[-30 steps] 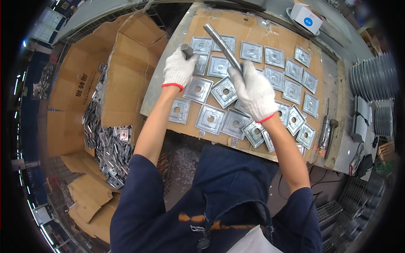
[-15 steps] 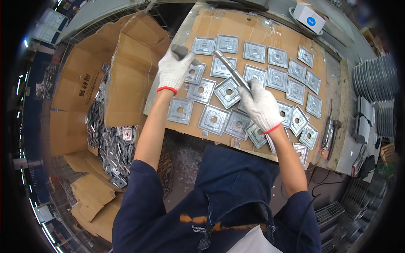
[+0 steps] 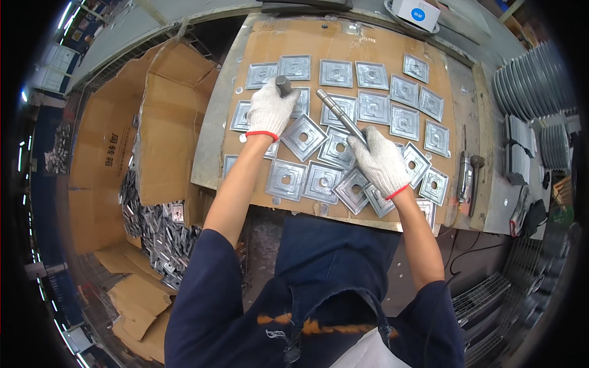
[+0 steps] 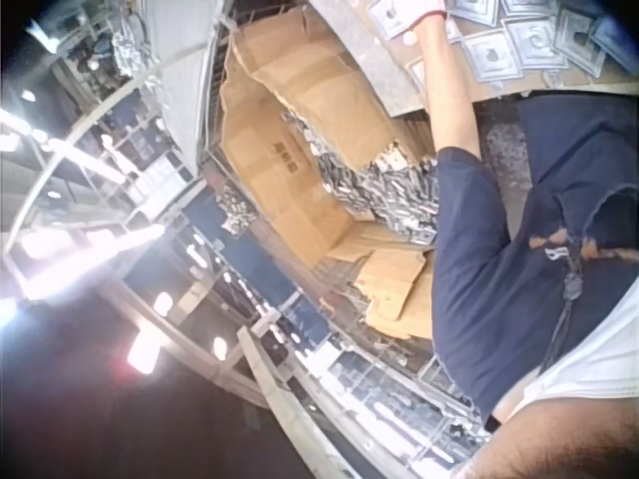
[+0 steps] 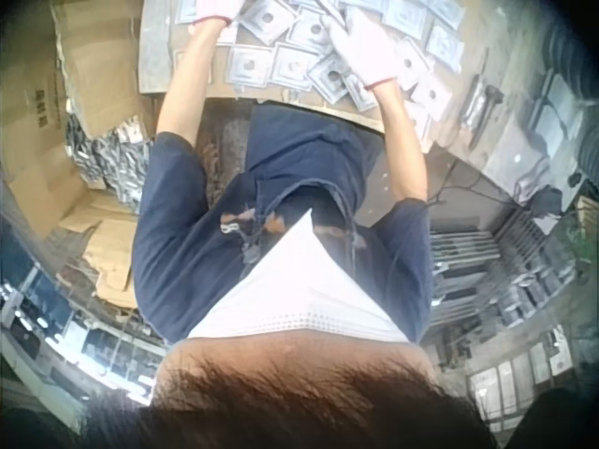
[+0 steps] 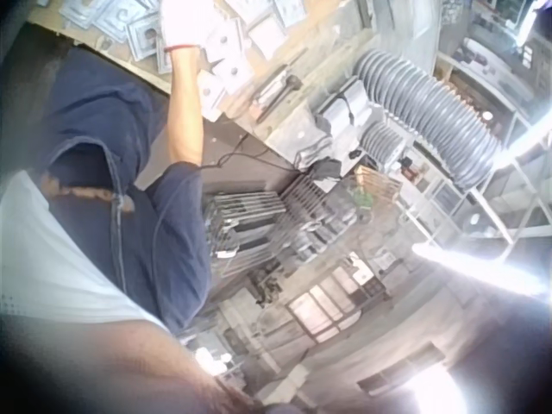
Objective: The worker uses a metal rod and a hammer to flatten or straighten square metal components on a workbench.
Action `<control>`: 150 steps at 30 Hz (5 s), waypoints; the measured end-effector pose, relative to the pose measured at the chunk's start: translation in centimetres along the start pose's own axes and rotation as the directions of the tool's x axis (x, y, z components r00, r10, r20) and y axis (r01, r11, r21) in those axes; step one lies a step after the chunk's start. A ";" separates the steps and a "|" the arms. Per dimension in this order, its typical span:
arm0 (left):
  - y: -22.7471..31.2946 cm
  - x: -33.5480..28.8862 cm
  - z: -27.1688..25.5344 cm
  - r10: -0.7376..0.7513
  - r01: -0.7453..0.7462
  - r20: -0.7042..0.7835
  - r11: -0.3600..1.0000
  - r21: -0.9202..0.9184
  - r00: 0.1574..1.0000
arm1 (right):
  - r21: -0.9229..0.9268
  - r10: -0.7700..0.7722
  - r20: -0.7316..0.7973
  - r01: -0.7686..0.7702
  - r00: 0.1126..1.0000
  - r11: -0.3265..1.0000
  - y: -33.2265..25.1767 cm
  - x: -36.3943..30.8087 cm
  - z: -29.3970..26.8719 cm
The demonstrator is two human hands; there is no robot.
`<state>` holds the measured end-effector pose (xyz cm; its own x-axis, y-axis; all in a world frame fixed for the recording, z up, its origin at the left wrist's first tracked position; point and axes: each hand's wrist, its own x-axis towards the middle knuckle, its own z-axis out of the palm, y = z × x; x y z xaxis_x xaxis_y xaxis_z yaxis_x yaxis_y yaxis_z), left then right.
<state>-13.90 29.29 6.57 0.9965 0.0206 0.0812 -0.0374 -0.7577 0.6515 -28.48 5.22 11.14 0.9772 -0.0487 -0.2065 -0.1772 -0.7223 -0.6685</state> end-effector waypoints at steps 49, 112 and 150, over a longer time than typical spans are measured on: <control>0.7 0.0 -1.9 -0.001 0.022 0.106 0.981 -0.195 0.994 | -0.091 -0.085 -0.039 0.081 0.996 0.993 -0.7 0.8 1.1; 7.7 -1.5 6.3 0.109 -0.102 0.286 0.994 -0.040 0.952 | -0.223 -0.001 -0.066 -0.014 0.998 0.975 -0.2 1.1 -6.6; 10.5 -1.6 4.8 0.208 -0.090 0.271 0.917 -0.389 0.940 | -0.032 0.042 -0.222 -0.050 0.974 0.998 8.0 -0.3 -7.1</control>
<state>-15.52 18.18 9.72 0.9492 -0.3147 0.0075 -0.1537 -0.4424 0.8836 -29.36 -5.44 10.87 0.9703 -0.2313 -0.0704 -0.2225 -0.7406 -0.6340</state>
